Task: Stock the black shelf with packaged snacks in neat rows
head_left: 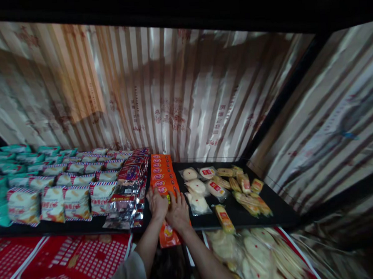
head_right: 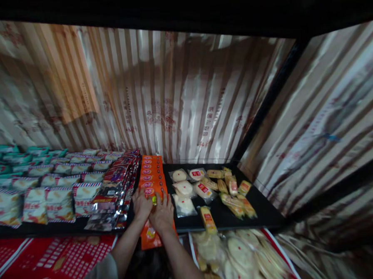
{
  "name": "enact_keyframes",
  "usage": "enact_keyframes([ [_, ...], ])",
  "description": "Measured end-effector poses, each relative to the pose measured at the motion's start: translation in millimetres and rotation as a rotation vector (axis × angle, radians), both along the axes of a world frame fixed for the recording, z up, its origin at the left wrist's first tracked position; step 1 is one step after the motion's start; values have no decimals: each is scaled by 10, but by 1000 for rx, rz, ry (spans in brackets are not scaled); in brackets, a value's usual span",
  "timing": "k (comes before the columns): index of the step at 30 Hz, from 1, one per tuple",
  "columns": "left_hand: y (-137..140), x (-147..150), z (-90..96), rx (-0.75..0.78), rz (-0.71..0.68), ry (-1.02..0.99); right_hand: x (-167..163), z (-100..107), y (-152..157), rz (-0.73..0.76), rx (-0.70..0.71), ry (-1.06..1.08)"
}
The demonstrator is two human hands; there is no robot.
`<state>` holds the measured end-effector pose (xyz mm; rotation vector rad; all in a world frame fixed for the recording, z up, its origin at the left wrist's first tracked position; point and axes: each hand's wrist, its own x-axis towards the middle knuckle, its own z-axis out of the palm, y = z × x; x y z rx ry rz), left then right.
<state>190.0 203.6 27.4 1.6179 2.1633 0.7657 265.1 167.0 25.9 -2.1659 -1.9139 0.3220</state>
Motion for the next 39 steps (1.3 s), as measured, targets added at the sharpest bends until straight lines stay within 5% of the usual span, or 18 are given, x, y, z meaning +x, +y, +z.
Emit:
enact_keyframes([
  [10, 60, -62, -157, 38, -93, 97, 60, 23, 90, 14, -51, 50],
  [17, 80, -91, -231, 74, -115, 88, 239, -5, 270, 25, 104, 99],
  [26, 129, -115, -170, 62, -120, 81, 210, -201, 414, 8, 160, 134],
  [39, 195, -153, -98, 54, -120, 125, 17, -175, 415, -104, 115, 205],
])
